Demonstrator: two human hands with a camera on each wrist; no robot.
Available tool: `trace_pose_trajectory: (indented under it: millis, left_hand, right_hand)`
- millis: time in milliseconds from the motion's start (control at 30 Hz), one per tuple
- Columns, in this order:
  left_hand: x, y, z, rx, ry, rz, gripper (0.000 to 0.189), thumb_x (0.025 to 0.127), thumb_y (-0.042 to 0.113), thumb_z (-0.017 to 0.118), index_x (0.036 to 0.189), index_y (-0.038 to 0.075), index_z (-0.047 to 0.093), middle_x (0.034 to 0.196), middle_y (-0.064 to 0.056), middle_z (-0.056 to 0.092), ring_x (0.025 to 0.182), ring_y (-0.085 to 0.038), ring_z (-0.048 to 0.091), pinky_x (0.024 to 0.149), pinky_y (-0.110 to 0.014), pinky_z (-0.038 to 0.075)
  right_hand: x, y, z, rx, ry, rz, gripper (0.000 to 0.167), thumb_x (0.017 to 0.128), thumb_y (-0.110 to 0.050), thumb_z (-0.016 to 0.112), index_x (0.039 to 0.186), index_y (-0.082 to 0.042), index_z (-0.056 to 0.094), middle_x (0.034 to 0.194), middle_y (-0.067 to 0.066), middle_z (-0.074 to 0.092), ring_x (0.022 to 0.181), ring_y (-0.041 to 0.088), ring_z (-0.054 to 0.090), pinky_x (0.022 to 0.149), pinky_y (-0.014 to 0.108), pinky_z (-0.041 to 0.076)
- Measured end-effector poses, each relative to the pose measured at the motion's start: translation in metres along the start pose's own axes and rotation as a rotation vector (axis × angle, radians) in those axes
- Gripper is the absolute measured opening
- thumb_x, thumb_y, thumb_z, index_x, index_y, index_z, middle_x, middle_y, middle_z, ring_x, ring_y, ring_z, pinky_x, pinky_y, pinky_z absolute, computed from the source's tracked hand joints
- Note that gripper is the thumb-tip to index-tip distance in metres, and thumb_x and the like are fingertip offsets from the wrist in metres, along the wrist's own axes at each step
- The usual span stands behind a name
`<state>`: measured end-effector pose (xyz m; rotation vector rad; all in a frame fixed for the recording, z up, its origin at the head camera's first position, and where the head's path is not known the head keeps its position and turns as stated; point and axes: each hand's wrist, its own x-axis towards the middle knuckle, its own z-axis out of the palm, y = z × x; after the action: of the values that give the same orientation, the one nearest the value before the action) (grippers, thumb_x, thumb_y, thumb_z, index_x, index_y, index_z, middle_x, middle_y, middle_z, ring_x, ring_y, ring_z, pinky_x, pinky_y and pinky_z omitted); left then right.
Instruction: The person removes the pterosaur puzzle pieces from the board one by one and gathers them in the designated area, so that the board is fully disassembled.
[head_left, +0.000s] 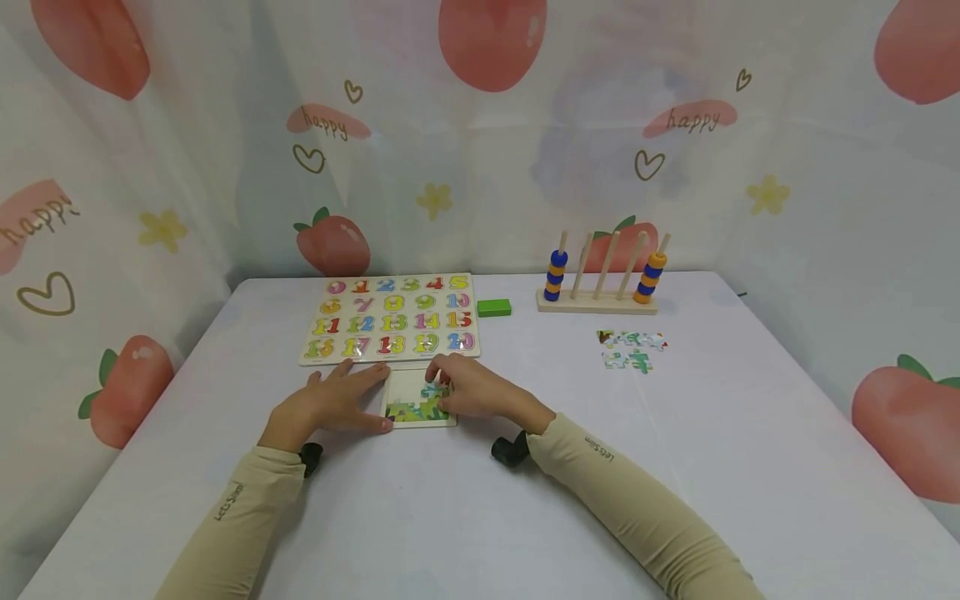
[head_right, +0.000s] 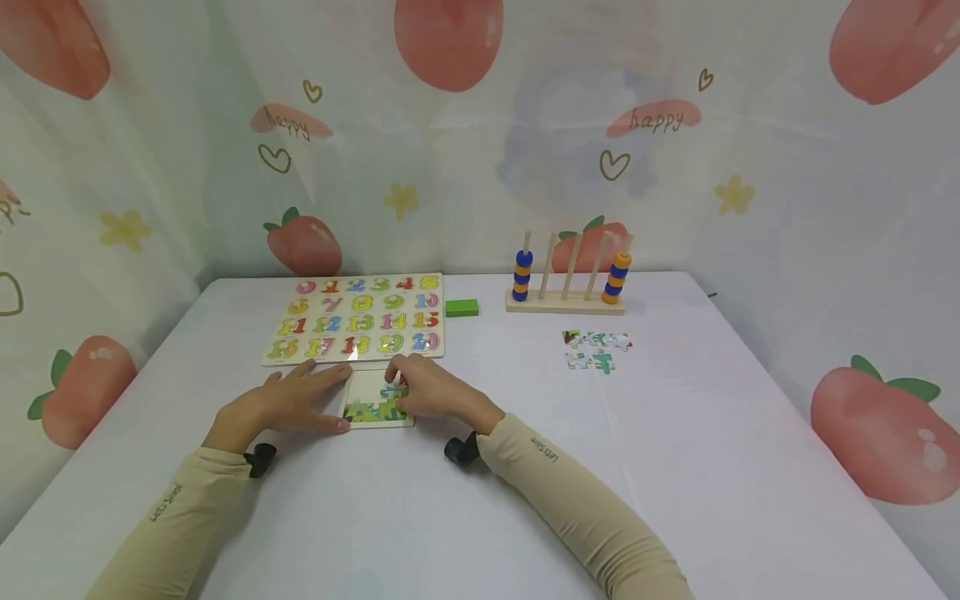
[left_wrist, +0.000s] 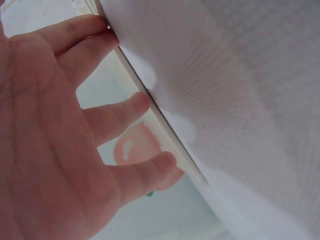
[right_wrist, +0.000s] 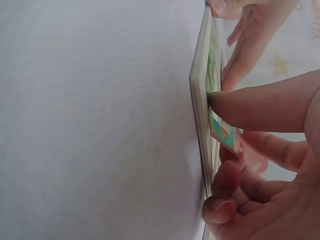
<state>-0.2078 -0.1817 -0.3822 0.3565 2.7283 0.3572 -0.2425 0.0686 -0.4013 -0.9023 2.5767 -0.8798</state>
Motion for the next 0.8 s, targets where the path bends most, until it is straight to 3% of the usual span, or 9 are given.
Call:
trace_pose_trajectory:
  millis: [233, 467, 800]
  left_hand:
    - [0.0023, -0.0008, 0.0006, -0.001, -0.004, -0.004, 0.100, 0.090, 0.056, 0.083, 0.169, 0.017, 0.036, 0.173, -0.013, 0.032, 0.161, -0.049, 0.009, 0.122, -0.077, 0.005]
    - [0.0016, 0.0001, 0.0009, -0.004, -0.002, -0.003, 0.100, 0.090, 0.056, 0.083, 0.168, 0.016, 0.037, 0.172, -0.015, 0.033, 0.160, -0.049, 0.010, 0.122, -0.078, 0.006]
    - [-0.0004, -0.0009, 0.0002, -0.020, -0.012, 0.000, 0.101, 0.090, 0.058, 0.082, 0.169, 0.016, 0.036, 0.173, -0.014, 0.031, 0.161, -0.048, 0.008, 0.123, -0.076, 0.003]
  right_hand:
    - [-0.0020, 0.0013, 0.0019, 0.080, 0.068, -0.064, 0.019, 0.097, 0.003, 0.068, 0.115, -0.003, 0.065, 0.096, 0.003, 0.062, 0.088, 0.017, 0.056, 0.077, 0.028, 0.049]
    - [-0.0014, 0.0043, 0.0033, 0.078, 0.092, -0.064, 0.006, 0.100, 0.000, 0.068, 0.104, -0.004, 0.068, 0.091, 0.001, 0.064, 0.083, 0.014, 0.056, 0.073, 0.025, 0.049]
    - [-0.0014, 0.0071, -0.0015, 0.139, 0.092, -0.043, 0.007, 0.102, -0.005, 0.068, 0.108, -0.005, 0.071, 0.094, 0.001, 0.067, 0.086, 0.016, 0.059, 0.074, 0.025, 0.052]
